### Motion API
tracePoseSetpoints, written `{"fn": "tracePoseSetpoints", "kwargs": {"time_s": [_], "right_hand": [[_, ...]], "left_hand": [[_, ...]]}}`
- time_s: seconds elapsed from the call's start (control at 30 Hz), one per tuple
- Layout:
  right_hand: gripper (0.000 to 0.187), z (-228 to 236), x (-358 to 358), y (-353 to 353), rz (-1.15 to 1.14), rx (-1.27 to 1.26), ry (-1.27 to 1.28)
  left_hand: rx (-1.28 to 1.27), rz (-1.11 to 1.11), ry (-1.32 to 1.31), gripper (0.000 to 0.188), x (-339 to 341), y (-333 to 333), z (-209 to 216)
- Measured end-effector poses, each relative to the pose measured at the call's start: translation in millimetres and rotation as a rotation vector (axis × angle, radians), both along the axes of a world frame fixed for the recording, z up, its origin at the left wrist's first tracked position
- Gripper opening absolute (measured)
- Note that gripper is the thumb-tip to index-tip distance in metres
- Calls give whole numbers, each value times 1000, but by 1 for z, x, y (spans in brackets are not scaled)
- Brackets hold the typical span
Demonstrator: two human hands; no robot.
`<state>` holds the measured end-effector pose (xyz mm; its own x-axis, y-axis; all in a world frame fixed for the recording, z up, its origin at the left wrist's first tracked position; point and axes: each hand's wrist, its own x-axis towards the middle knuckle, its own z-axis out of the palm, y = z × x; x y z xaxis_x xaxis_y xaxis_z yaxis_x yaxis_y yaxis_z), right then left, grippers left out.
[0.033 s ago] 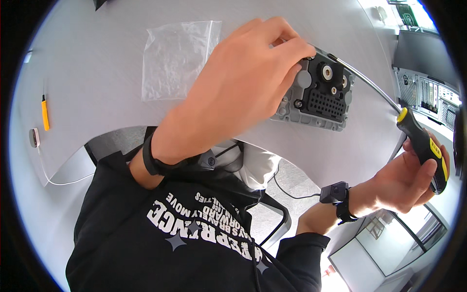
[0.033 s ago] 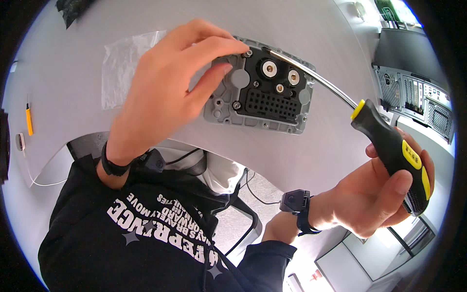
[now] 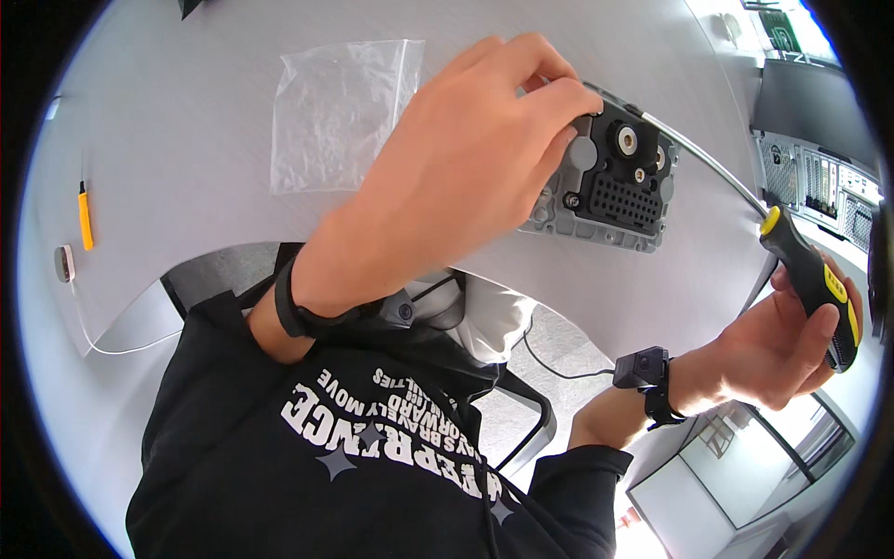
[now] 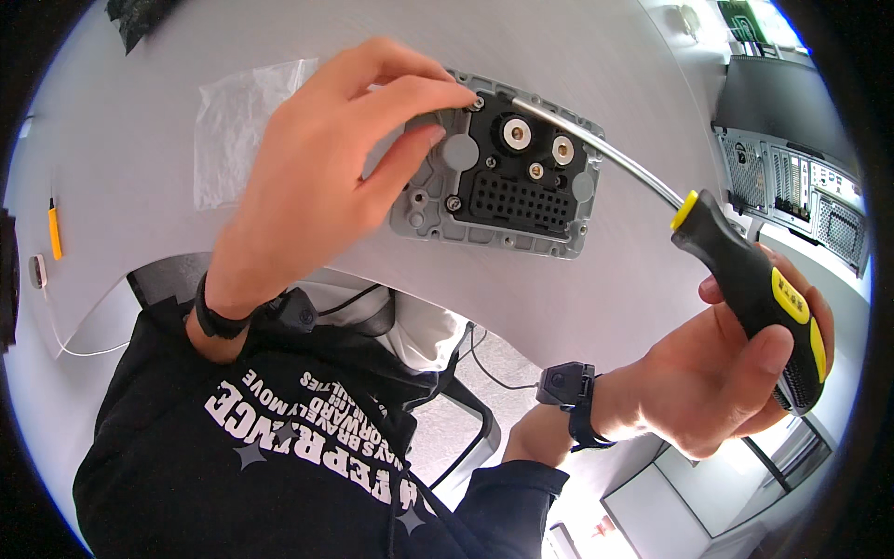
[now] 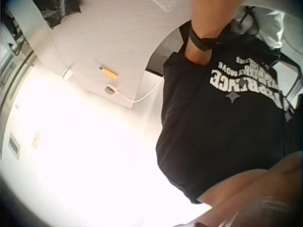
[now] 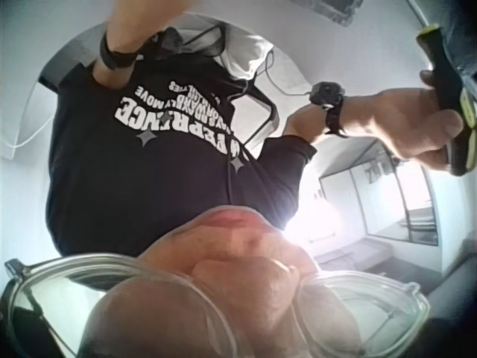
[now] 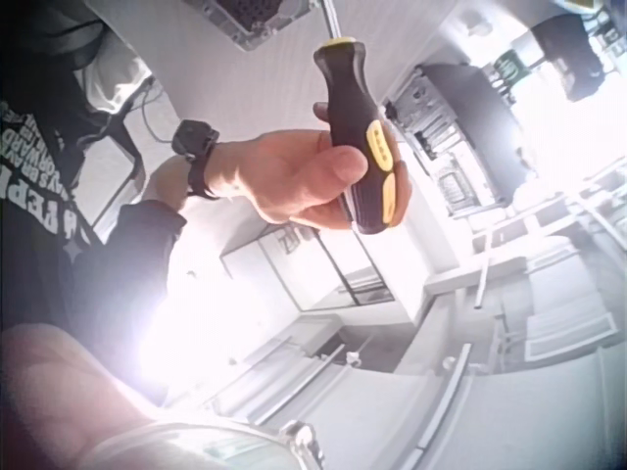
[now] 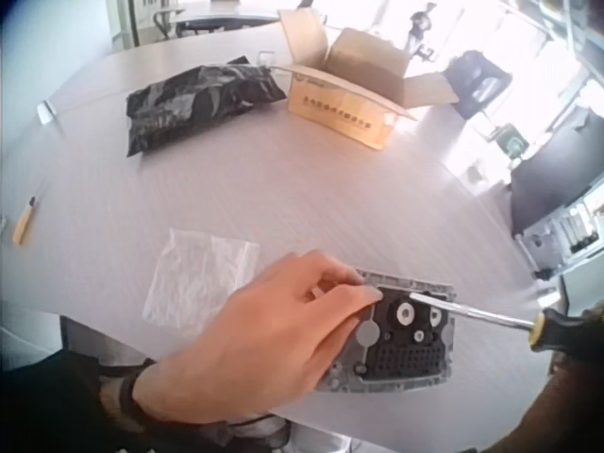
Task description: The person assembles an electronic component by securing screws into a metal and plastic housing using a screwdriver.
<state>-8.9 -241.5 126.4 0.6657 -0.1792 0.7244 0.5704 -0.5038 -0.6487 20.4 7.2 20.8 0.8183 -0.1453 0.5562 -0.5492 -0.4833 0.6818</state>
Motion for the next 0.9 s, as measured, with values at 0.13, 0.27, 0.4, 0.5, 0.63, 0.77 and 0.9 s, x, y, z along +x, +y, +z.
{"fn": "tracePoseSetpoints", "kwargs": {"time_s": [0.13,0.27,0.4,0.5,0.63,0.77,0.9], "right_hand": [[48,3,9,13,-13,28,-12],[47,3,14,15,-17,27,-19],[47,2,15,15,-9,13,6],[47,2,15,16,-16,19,13],[48,1,15,14,2,1,31],[47,2,15,22,-30,-74,-16],[46,10,17,21,17,-91,17]], "left_hand": [[-37,13,61,21,-6,-2,0],[-74,10,41,20,-5,-3,-2],[-81,-1,31,20,-3,-3,-4],[-85,-4,23,19,-2,-3,-4],[-80,3,16,19,-2,-5,-5],[-85,-1,-4,18,-1,-5,-7],[-88,-4,-11,17,-1,-5,-6]]}}
